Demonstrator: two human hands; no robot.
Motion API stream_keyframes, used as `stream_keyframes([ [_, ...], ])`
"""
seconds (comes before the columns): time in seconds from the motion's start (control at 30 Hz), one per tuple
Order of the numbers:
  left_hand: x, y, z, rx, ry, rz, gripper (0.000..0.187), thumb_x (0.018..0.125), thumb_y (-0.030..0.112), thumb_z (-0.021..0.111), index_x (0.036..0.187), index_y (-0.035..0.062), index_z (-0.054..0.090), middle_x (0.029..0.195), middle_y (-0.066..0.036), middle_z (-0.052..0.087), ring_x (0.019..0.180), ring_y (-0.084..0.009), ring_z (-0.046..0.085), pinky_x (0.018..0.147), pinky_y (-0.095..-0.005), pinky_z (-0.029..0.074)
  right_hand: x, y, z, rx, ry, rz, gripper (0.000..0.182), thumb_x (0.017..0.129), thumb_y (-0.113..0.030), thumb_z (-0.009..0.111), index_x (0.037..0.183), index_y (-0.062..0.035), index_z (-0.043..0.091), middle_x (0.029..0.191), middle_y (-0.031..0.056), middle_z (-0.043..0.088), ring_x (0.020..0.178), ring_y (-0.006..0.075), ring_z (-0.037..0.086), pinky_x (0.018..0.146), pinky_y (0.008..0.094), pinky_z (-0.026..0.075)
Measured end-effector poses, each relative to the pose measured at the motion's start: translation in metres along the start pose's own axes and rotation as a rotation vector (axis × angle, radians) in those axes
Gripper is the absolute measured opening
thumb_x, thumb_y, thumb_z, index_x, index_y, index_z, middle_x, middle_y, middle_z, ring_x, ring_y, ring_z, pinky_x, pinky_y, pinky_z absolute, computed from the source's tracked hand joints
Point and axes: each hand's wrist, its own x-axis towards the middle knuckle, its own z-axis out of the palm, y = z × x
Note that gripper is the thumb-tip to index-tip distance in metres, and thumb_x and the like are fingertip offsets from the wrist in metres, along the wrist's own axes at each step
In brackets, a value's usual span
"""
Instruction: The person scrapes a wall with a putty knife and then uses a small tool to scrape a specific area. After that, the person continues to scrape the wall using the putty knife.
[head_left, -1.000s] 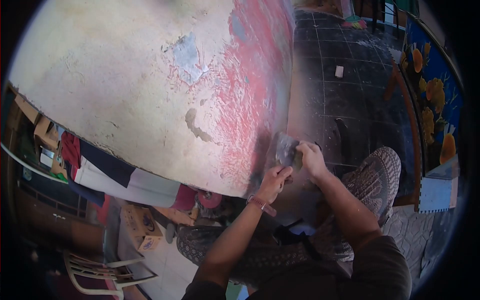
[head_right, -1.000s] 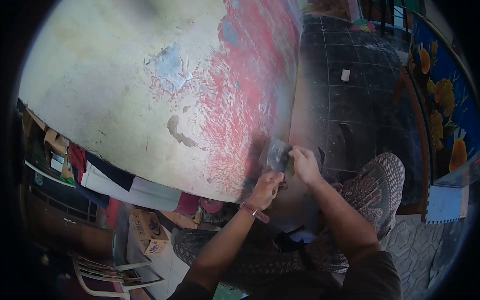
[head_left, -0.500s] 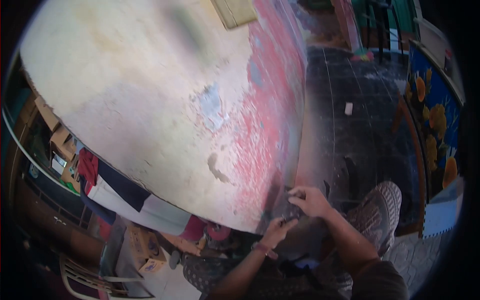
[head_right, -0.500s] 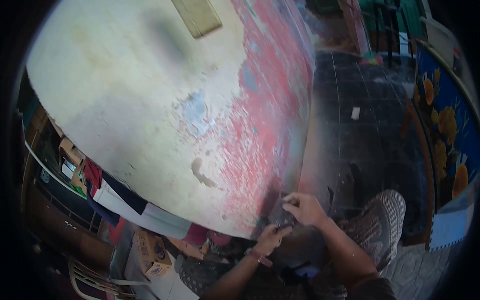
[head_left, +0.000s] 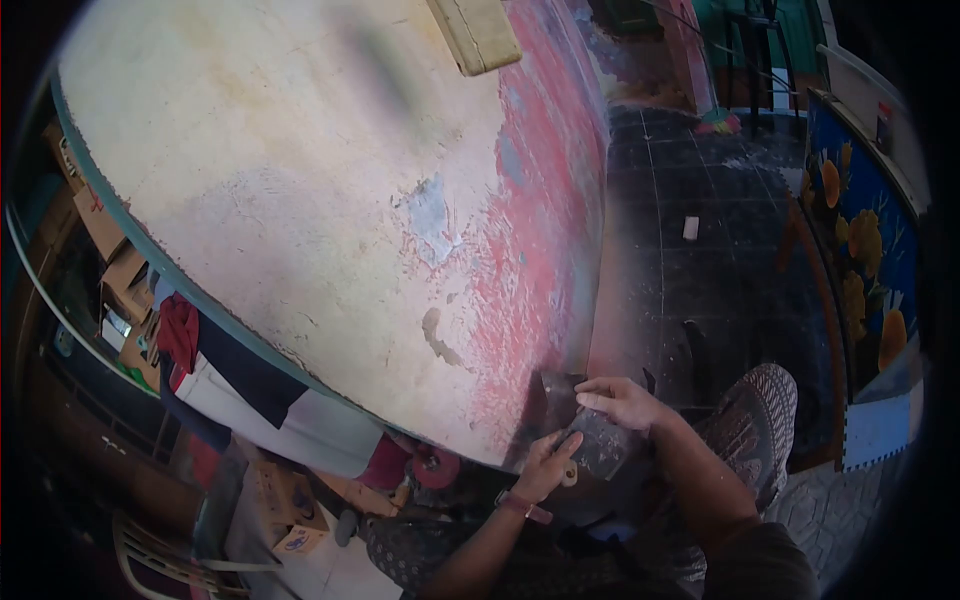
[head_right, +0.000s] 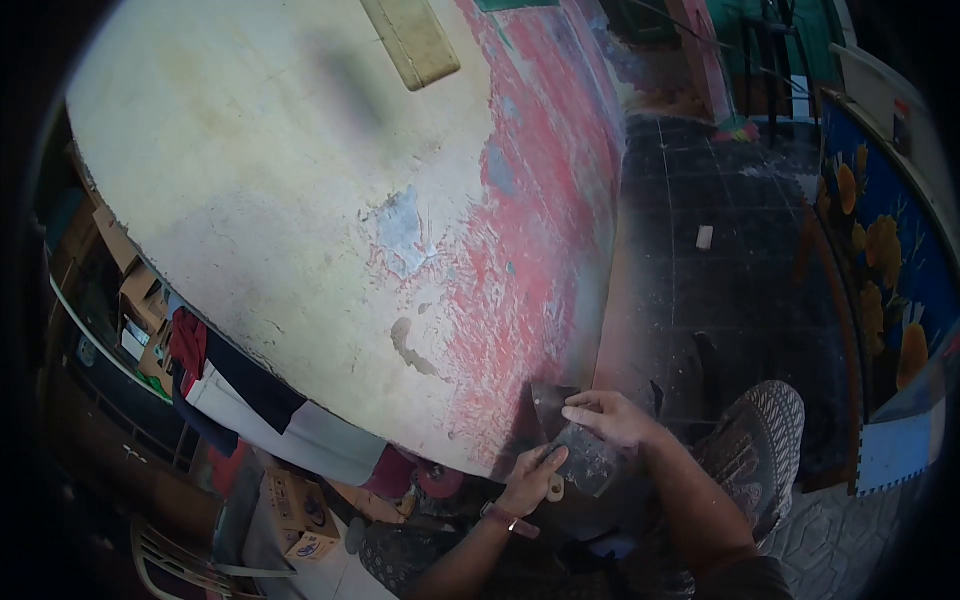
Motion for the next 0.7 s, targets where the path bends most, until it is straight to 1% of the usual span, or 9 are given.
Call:
stream_keyframes([
  [0.1, -0.002, 0.009, -0.002, 0.084, -0.026, 0.009, 0.029, 0.113, 0.031, 0.073, 0.12, 0.004, 0.08, 0.092, 0.011, 0.066, 0.081, 0.0019, 0.054, 0.066, -0.0203, 0.044, -0.003, -0.011, 0.003, 0.015, -0.014, 0.007, 0.056, 0.108, -0.038, 0.078, 0.15, -0.0032, 0.066, 0.122, 0.0044, 0.077, 0.093, 0.0096, 0.065, 0.079, 0.0272, 0.052],
  [0.13, -0.003, 0.011, -0.002, 0.102, -0.033, 0.04, 0.03, 0.113, 0.031, 0.073, 0.121, 0.0032, 0.08, 0.094, 0.01, 0.068, 0.083, 0.0009, 0.055, 0.069, -0.0212, 0.046, -0.011, -0.027, 0.008, 0.052, -0.008, 0.049, 0.059, 0.107, -0.036, 0.079, 0.153, -0.0022, 0.064, 0.119, 0.0038, 0.076, 0.091, 0.0087, 0.063, 0.076, 0.0257, 0.05],
  [0.2, -0.003, 0.012, -0.002, 0.14, -0.046, 0.105, 0.033, 0.112, 0.032, 0.073, 0.123, 0.0016, 0.079, 0.097, 0.008, 0.07, 0.087, -0.001, 0.059, 0.073, -0.0229, 0.05, 0.0, -0.015, 0.008, 0.119, -0.007, 0.039, 0.061, 0.106, -0.035, 0.08, 0.153, -0.0008, 0.062, 0.115, 0.0033, 0.075, 0.087, 0.0085, 0.062, 0.075, 0.0252, 0.049],
  [0.3, -0.002, 0.02, -0.008, 0.119, -0.092, -0.021, 0.032, 0.114, 0.029, 0.071, 0.125, -0.0005, 0.077, 0.111, 0.005, 0.076, 0.1, -0.0024, 0.064, 0.088, -0.0228, 0.054, 0.001, -0.02, 0.009, 0.138, 0.005, 0.057, 0.062, 0.106, -0.034, 0.08, 0.153, 0.0012, 0.061, 0.109, 0.0029, 0.074, 0.082, 0.0082, 0.06, 0.073, 0.0251, 0.048],
  [0.43, -0.014, 0.049, -0.004, 0.252, -0.136, 0.042, 0.035, 0.113, 0.033, 0.072, 0.122, -0.0008, 0.077, 0.105, 0.005, 0.074, 0.095, -0.0023, 0.062, 0.083, -0.0242, 0.053, -0.007, -0.035, 0.014, 0.16, 0.037, 0.077, 0.063, 0.105, -0.029, 0.083, 0.152, 0.0044, 0.059, 0.099, 0.0028, 0.071, 0.077, 0.0072, 0.055, 0.064, 0.0256, 0.042],
  [0.53, -0.016, 0.069, -0.003, 0.346, -0.176, 0.075, 0.038, 0.113, 0.036, 0.072, 0.119, -0.0015, 0.077, 0.099, 0.005, 0.074, 0.089, -0.0037, 0.061, 0.078, -0.0272, 0.052, -0.001, -0.042, 0.014, 0.074, -0.019, 0.019, 0.065, 0.104, -0.025, 0.083, 0.154, 0.0058, 0.056, 0.108, 0.0083, 0.073, 0.083, 0.0111, 0.063, 0.069, 0.0272, 0.05],
  [0.6, -0.018, 0.078, -0.002, 0.375, -0.218, 0.093, 0.041, 0.112, 0.038, 0.072, 0.117, -0.0023, 0.076, 0.093, 0.003, 0.074, 0.085, -0.0066, 0.06, 0.075, -0.0306, 0.052, -0.007, -0.064, 0.022, 0.156, -0.075, 0.0, 0.068, 0.104, -0.022, 0.083, 0.157, 0.0064, 0.051, 0.115, 0.0122, 0.073, 0.091, 0.0163, 0.069, 0.078, 0.0308, 0.056],
  [0.63, -0.021, 0.091, 0.001, 0.441, -0.23, 0.161, 0.042, 0.112, 0.039, 0.072, 0.117, -0.0026, 0.076, 0.091, 0.001, 0.074, 0.084, -0.0086, 0.062, 0.075, -0.0318, 0.052, -0.01, -0.073, 0.026, 0.2, -0.101, -0.006, 0.07, 0.104, -0.021, 0.083, 0.158, 0.0066, 0.048, 0.119, 0.0142, 0.073, 0.094, 0.0189, 0.072, 0.082, 0.0326, 0.059],
  [0.7, -0.029, 0.117, 0.002, 0.575, -0.257, 0.285, 0.043, 0.112, 0.04, 0.071, 0.116, -0.003, 0.076, 0.088, -0.003, 0.073, 0.081, -0.0126, 0.064, 0.076, -0.0342, 0.053, -0.006, -0.068, 0.028, 0.242, -0.143, -0.046, 0.073, 0.103, -0.019, 0.084, 0.158, 0.006, 0.044, 0.124, 0.0156, 0.071, 0.105, 0.0233, 0.073, 0.093, 0.0376, 0.06],
])
